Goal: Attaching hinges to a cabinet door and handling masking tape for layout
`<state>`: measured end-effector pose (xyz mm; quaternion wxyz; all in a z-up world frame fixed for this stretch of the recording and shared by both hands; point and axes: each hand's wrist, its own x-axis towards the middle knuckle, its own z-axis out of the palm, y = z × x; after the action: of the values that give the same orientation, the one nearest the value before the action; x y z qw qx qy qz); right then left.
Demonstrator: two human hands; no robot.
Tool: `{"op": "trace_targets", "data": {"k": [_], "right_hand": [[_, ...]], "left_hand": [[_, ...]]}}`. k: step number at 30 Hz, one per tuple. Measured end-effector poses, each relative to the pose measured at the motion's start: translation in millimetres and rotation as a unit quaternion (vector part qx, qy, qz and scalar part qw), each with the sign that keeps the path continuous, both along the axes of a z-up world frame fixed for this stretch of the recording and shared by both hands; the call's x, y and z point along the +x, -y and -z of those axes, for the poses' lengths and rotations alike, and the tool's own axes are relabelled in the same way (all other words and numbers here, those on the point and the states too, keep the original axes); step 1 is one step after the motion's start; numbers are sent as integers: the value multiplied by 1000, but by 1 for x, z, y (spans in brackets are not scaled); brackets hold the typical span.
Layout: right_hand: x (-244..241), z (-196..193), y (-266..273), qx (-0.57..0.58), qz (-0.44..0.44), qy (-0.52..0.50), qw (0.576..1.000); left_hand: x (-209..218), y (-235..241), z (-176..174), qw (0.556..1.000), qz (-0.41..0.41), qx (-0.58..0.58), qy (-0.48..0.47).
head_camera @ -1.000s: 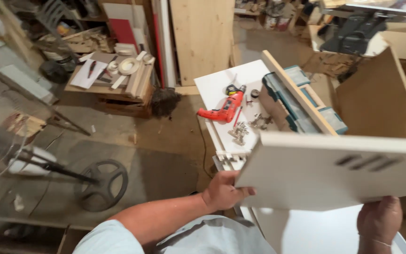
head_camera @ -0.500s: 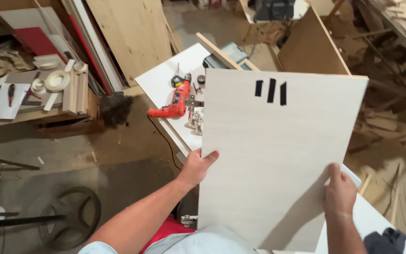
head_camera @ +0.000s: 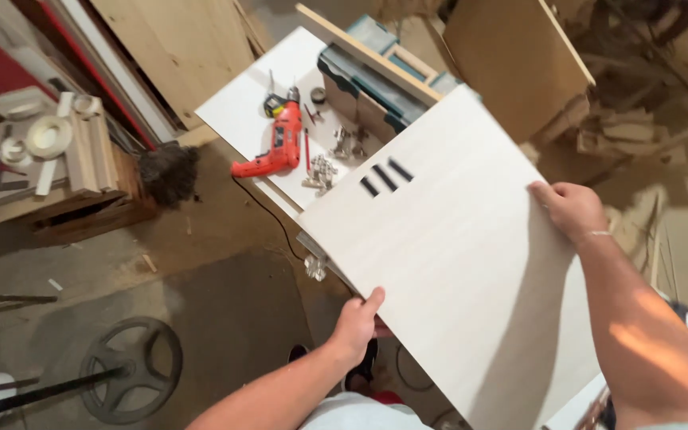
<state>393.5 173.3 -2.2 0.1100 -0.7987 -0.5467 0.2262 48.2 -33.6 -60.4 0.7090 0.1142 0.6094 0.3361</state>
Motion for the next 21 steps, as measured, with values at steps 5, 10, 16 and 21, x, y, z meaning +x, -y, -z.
{"op": "trace_targets", "data": {"k": [5, 10, 16, 21], "right_hand": [[-36, 31, 23, -58, -28, 56, 996], [-70, 29, 48, -63, 48, -90, 993], [-68, 48, 41, -91, 4, -44, 995], [-66, 57, 28, -163, 9, 9, 987]], "left_hand": [[-9, 47, 51, 994, -3, -76, 82], [-18, 66, 64, 987, -39, -151, 44], [-20, 80, 85, 978, -44, -154, 132], [-7, 69, 105, 975, -37, -181, 127]]}}
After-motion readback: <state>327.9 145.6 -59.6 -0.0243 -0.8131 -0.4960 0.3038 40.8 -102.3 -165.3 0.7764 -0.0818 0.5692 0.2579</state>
